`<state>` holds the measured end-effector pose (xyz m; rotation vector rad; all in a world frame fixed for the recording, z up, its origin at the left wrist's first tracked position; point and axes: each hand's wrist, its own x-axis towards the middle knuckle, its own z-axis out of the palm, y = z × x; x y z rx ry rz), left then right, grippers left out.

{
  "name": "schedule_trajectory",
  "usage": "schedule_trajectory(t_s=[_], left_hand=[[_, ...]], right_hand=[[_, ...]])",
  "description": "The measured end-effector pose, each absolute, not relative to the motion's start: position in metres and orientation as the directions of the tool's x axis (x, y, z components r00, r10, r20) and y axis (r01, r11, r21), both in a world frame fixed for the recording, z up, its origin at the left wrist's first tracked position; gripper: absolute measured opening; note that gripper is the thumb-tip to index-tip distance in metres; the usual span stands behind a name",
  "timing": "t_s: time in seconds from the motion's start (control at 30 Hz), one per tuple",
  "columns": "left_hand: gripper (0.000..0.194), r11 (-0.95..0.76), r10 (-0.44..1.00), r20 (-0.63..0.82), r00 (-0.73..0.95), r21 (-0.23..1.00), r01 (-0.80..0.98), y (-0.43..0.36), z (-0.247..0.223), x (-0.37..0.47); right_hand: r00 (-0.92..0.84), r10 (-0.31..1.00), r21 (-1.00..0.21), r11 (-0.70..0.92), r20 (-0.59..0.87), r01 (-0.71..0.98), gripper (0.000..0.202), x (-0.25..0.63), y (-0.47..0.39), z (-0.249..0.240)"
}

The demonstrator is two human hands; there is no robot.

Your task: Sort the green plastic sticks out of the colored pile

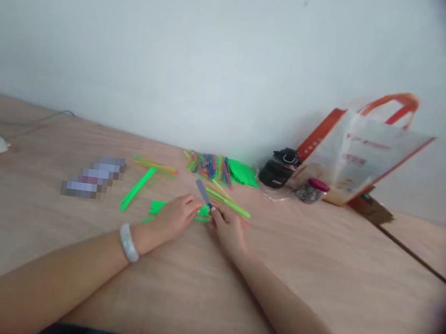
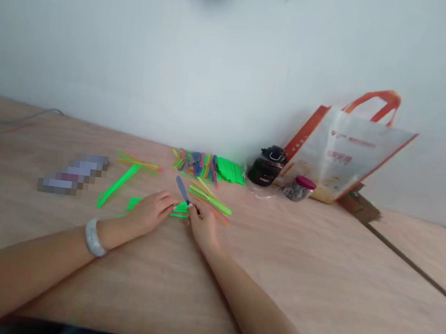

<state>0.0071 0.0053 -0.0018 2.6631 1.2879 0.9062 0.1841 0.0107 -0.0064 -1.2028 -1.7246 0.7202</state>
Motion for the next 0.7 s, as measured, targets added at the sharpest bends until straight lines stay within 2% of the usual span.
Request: schedule_trajectory(t_s=[0.23, 0.33, 0.7], left_hand=[[0.025, -0.599, 0.763, 0.456, 0.459, 0.231, 0.766, 0.001, 0.000, 0.007], [0.025, -0.604, 0.752, 0.456, 0.475, 0.191, 0.773, 0.000, -0.002, 0.007], [0.026, -0.623, 0.728, 0.493, 0.475, 0.189, 0.759, -0.002, -0.003, 0.007]], right_hand=[[-0.194, 0.857, -0.679, 0.500, 0.478, 0.537, 0.028, 0.180, 0.007, -0.009], [-0.210, 0.842, -0.632, 0.517, 0.497, 0.577, 0.028, 0.179, 0.004, -0.010], [-0.220, 0.833, -0.608, 0.527, 0.507, 0.593, 0.028, 0.174, -0.003, -0.009]])
